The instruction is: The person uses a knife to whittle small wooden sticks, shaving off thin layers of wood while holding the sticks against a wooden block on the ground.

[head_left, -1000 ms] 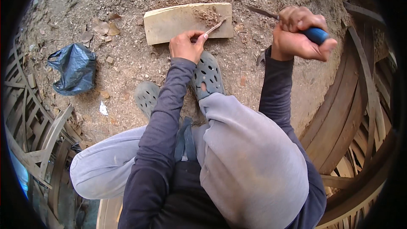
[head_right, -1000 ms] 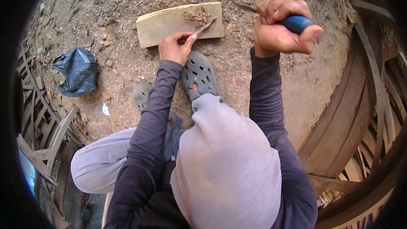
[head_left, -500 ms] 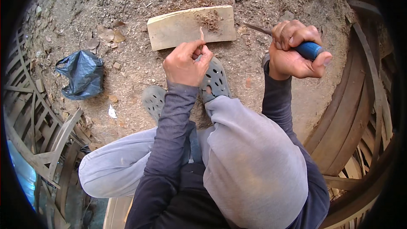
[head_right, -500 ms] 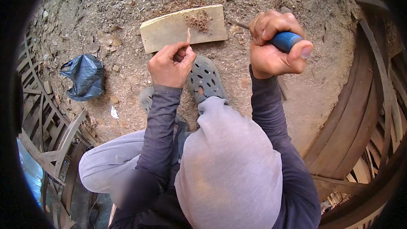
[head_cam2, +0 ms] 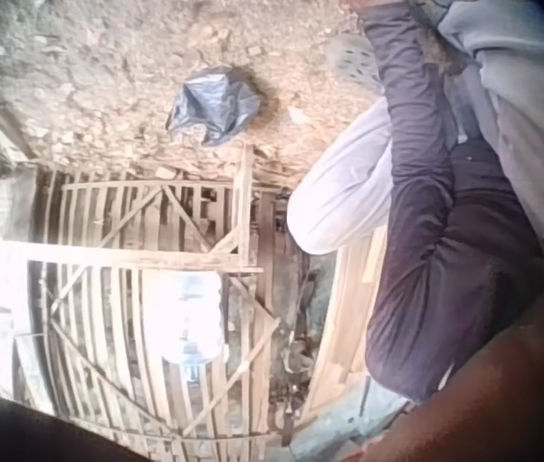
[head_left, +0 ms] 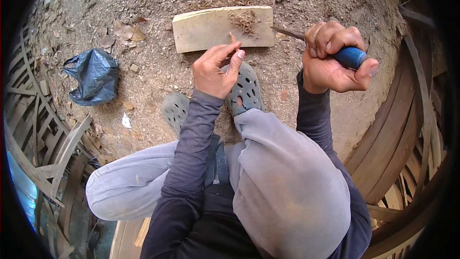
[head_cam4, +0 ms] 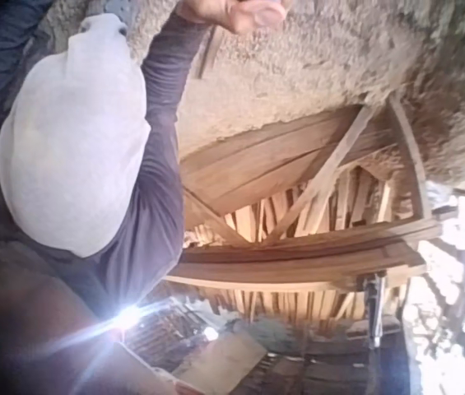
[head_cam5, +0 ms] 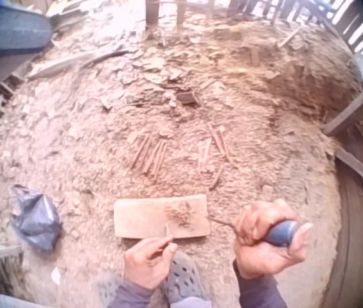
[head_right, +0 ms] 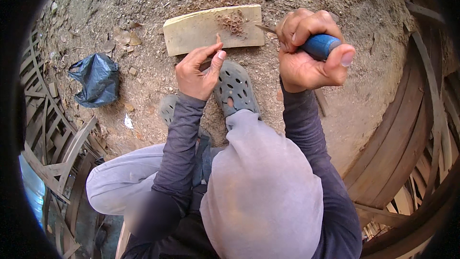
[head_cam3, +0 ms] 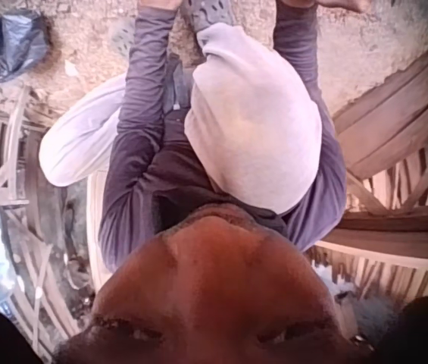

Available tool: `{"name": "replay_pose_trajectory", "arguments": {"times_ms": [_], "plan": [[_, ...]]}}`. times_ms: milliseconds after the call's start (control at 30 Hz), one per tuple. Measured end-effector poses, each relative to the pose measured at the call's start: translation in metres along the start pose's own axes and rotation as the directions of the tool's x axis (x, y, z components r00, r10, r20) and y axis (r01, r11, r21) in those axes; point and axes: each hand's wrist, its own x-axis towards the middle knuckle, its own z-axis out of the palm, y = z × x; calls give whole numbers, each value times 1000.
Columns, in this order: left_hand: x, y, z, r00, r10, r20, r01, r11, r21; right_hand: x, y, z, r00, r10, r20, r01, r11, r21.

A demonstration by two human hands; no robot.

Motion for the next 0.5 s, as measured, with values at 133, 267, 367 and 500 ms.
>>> {"name": "replay_pose_trajectory", "arguments": {"times_ms": [133,267,367,500], "plan": [[-3,-3,0,994,-108,1,108,991,-84,2,-1,15,997,20,71,-32,984,173],[-10,-4,2,948,-317,1,308,921,-236,1,-1,34,965,10,262,-98,942,322],[-9,-2,1,963,-266,-37,256,951,-176,2,-10,51,917,-50,395,-63,961,268],[-7,5,4,970,-232,-66,223,967,-122,5,-16,63,858,-172,484,47,965,259]]}}
